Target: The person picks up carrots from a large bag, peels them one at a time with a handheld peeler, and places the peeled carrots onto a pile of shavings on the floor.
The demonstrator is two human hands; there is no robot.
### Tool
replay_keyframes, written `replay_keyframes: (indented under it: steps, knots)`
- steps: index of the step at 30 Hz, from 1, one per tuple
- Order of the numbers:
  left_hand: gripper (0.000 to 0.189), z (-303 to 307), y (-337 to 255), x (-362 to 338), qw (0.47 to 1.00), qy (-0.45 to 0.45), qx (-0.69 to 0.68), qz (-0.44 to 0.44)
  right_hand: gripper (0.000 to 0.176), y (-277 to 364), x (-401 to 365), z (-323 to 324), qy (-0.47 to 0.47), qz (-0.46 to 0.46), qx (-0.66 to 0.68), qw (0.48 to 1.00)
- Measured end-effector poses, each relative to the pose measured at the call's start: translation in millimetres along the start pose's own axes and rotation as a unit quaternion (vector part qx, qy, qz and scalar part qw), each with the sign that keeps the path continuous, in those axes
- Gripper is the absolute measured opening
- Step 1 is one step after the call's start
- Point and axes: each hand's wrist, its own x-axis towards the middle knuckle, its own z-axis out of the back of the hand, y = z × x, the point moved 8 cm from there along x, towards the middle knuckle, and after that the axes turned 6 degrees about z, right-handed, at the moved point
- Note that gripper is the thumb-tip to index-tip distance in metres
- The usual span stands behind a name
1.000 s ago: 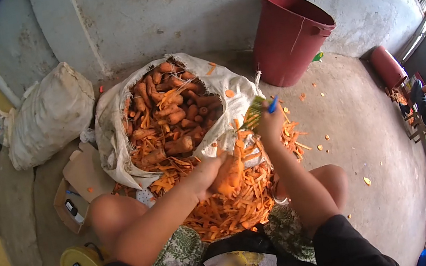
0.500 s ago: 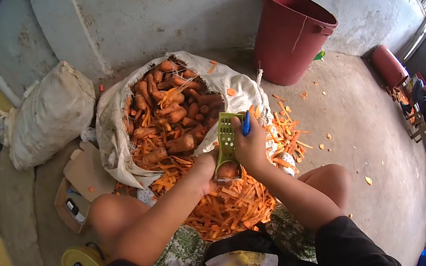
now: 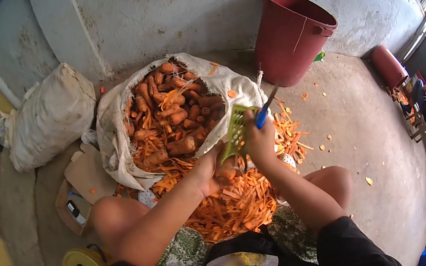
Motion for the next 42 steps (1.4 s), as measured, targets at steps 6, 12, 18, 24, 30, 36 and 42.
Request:
replay_keyframes:
  steps: [6,12,18,24,30,36,42]
  knots:
    - [0.035,3,-2,-2,0.998,-0.052,0.030,-0.020,0.023,19,-10,-7,0.007,0.069,-0.101,0.992]
    - [0.037,-11,-1,-8,0.995,-0.068,0.078,-0.009,0.023,-49,32,33,-0.098,-0.051,-0.051,0.993]
    - [0.037,-14,-7,-21,0.993,-0.087,0.079,-0.009,0.021,-49,49,49,-0.119,-0.058,0.037,0.991]
    - [0.032,0,-7,-2,0.995,-0.071,0.039,-0.059,0.021,33,-12,-7,-0.001,0.125,-0.094,0.988]
    - [0.030,4,-5,-5,0.991,-0.085,0.093,-0.053,0.023,7,7,8,-0.039,0.096,-0.170,0.980]
    - [0.035,-16,0,-24,0.978,-0.162,0.121,-0.047,0.023,-70,75,86,-0.191,0.010,-0.083,0.978]
    - [0.035,-2,-1,-16,0.991,-0.118,0.070,-0.005,0.021,-14,14,8,-0.013,0.061,-0.030,0.998]
